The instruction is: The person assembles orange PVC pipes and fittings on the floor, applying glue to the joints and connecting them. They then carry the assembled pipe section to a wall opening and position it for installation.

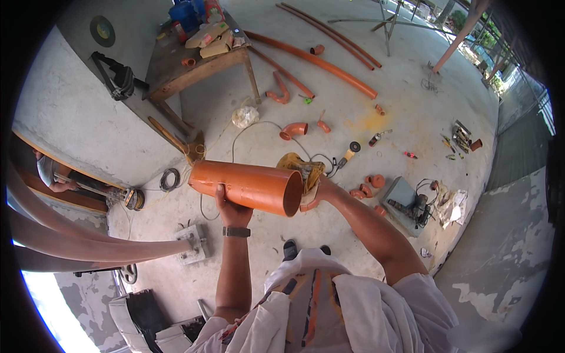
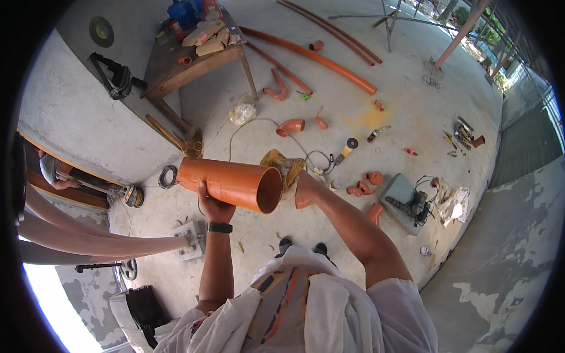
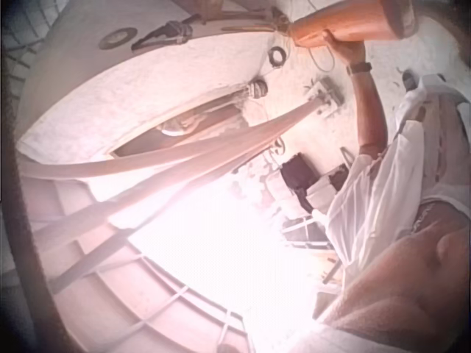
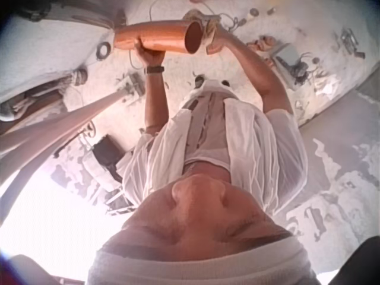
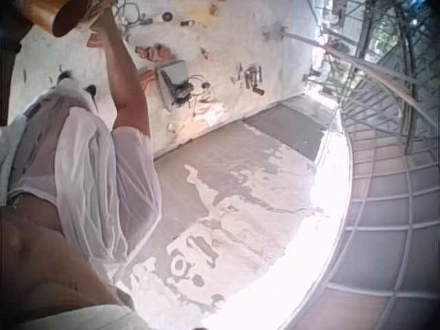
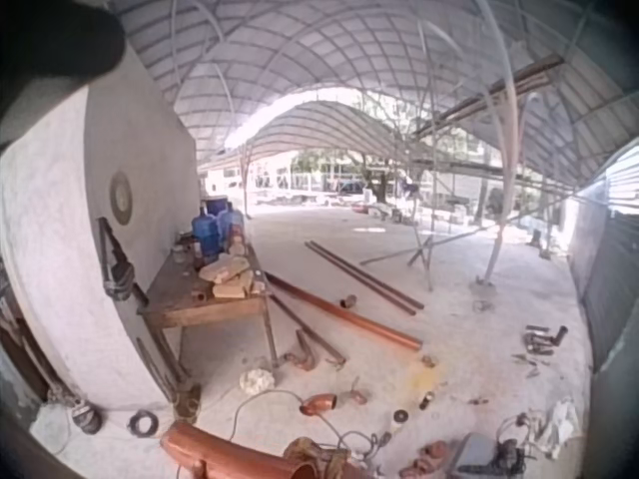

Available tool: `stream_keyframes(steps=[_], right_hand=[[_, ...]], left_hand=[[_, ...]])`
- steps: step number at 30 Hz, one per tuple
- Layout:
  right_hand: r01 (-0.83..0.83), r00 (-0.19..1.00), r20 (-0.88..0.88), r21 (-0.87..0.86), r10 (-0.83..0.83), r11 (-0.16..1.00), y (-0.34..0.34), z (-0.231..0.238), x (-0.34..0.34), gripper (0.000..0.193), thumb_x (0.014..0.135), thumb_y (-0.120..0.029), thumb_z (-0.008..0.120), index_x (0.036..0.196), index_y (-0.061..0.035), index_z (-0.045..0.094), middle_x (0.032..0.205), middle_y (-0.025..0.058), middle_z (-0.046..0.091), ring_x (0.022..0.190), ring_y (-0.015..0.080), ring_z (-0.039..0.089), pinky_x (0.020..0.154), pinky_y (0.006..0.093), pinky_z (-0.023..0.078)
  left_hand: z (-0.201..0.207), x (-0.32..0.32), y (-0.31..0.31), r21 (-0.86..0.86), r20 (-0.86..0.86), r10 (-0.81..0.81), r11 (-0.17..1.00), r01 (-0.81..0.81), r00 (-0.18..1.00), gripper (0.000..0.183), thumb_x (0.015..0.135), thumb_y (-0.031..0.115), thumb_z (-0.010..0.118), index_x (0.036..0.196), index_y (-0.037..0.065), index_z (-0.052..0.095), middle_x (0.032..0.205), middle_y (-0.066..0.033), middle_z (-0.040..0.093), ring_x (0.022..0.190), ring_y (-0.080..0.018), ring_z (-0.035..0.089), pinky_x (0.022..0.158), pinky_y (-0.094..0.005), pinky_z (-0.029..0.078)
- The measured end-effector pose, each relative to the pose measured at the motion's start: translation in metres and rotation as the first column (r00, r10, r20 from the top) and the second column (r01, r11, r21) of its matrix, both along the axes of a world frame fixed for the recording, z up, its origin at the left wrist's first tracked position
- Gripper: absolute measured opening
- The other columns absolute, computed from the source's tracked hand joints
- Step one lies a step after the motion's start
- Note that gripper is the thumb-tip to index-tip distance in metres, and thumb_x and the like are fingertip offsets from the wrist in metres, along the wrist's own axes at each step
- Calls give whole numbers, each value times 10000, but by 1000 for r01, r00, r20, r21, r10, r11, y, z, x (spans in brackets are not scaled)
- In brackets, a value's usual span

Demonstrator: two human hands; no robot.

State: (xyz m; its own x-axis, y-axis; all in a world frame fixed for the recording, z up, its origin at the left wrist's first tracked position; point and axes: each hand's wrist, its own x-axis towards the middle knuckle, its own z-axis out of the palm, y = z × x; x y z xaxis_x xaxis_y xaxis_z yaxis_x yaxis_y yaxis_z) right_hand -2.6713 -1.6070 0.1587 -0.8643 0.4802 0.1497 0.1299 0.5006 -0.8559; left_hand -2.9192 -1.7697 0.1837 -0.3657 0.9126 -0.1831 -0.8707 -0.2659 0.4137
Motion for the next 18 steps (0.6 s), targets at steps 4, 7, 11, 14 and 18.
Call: stream_keyframes(steps=[4, 7, 11, 14, 18], right_hand=[[2, 1000, -22, 259, 4, 966, 14, 36, -16, 410, 871, -257, 787, 1205, -45, 679, 1154, 157, 721, 1059, 305, 688, 913, 381, 542], [92, 996, 5, 144, -93, 985, 0, 57, -17, 353, 902, -271, 747, 1157, -34, 689, 1097, 192, 719, 1010, 388, 678, 871, 428, 542], [178, 982, 13, 262, -188, 949, -31, 72, -10, 313, 900, -249, 722, 1147, -59, 701, 1096, 164, 723, 992, 392, 680, 864, 452, 548], [127, 986, -160, 523, -49, 843, -54, 75, 1, 361, 837, -227, 742, 1171, -95, 705, 1189, 139, 700, 1053, 339, 675, 917, 455, 546], [31, 986, 132, 461, -103, 887, -72, 72, 8, 455, 838, -244, 762, 1263, -107, 672, 1318, 127, 641, 1162, 314, 629, 999, 458, 507]], left_hand=[[-16, 13, -9, -135, -162, 6, 990, -28, 987, 704, 888, 447, 725, 1451, 101, 482, 1385, -87, 585, 1311, -286, 551, 1106, -495, 469], [-26, 22, -12, -171, -142, 30, 984, -55, 989, 685, 901, 385, 727, 1444, 50, 474, 1371, -110, 587, 1290, -293, 565, 1104, -486, 475], [-35, 21, -11, -195, -69, 77, 977, -90, 995, 641, 922, 358, 707, 1439, 54, 479, 1362, -111, 595, 1267, -292, 582, 1096, -475, 485], [-40, 16, -12, -230, -69, 101, 966, -114, 992, 627, 927, 351, 698, 1436, 55, 481, 1360, -112, 596, 1264, -291, 585, 1096, -473, 487], [-42, 15, -12, -212, -92, 96, 971, -114, 991, 645, 914, 360, 706, 1435, 54, 479, 1355, -112, 598, 1261, -295, 586, 1094, -473, 488]])
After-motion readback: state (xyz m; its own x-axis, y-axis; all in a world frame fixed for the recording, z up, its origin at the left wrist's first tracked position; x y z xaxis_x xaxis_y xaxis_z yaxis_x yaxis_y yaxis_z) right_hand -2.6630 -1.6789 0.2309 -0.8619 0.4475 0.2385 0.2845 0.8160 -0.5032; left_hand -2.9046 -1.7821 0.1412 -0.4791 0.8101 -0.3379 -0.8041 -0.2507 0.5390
